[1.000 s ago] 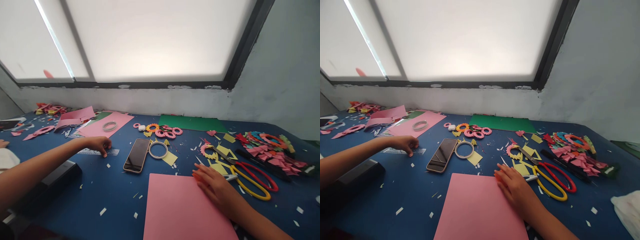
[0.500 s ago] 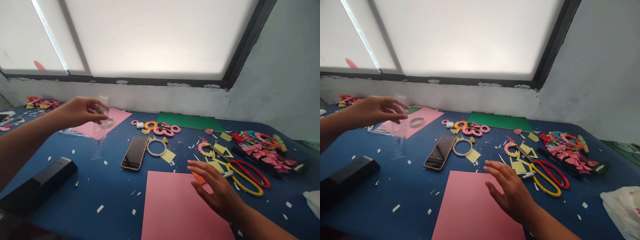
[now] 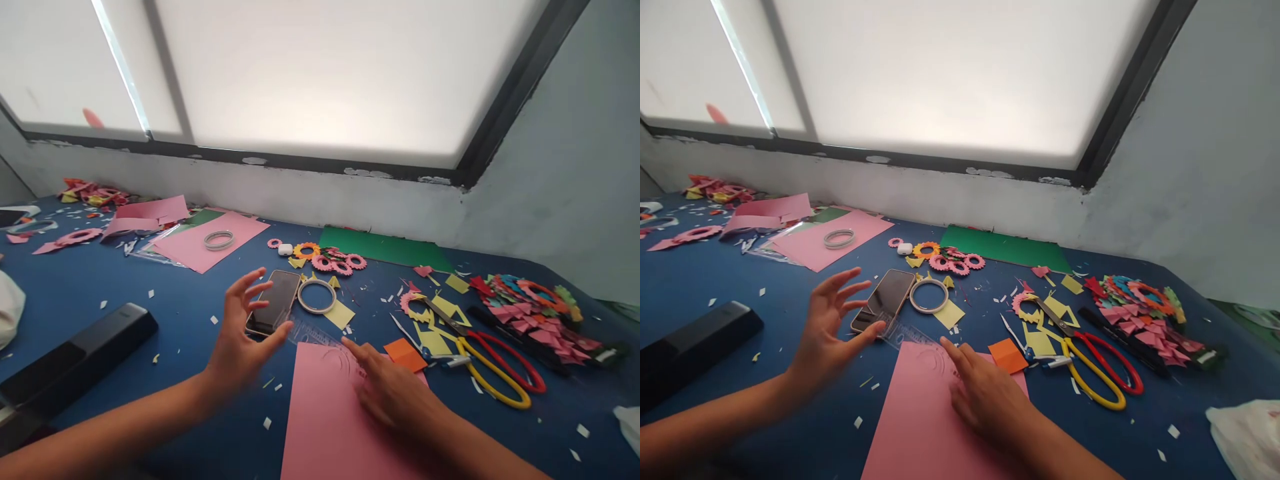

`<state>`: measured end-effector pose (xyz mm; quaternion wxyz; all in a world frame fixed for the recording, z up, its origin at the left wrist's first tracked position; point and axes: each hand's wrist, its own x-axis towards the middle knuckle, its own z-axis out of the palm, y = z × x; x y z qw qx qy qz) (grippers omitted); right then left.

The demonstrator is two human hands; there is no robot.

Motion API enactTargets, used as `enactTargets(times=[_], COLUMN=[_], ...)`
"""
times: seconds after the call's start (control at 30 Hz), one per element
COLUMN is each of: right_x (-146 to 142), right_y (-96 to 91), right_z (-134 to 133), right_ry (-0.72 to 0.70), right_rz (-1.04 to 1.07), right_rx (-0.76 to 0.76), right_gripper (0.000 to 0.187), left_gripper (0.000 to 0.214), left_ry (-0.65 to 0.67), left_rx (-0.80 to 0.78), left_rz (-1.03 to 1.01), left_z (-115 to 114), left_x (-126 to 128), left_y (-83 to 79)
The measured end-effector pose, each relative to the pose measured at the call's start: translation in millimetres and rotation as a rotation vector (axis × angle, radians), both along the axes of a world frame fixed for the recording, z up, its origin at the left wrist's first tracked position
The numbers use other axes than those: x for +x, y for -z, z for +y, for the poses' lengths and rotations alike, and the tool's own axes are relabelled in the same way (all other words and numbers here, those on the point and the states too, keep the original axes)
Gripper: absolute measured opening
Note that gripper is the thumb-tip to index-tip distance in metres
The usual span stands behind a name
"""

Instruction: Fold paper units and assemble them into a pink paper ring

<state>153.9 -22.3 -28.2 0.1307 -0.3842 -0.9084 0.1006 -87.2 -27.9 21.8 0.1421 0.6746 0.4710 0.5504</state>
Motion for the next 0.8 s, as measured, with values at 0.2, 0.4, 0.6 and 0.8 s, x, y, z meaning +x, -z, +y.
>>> enactTargets(times=[0.2,0.4,0.6,0.8], right_x=[20,35,46,56], right_y=[6.9,6.8,11.9,21.2], right_z=[7,9,15,17], right_ry=[-0.153,-0.146,-0.114,-0.062], right_rz=[-0.004,-0.027,0.005,-0.042], right_rx=[0.162,0.181,0.235,0.257], right_gripper=[0.039,0.034,0.035,0.038], left_gripper=[0.011,0.049,0.052,0.058], left_ry=[0.411,0.476,0.468,0.480], left_rx=[0.298,-0.080,-0.169,-0.185], left_rz=[0.826,1.081,1.143,1.136], left_z=[-20,-27,-28,-26], left_x=[6,22,31,38], left_y=[27.1,36.4,31.5,39.1])
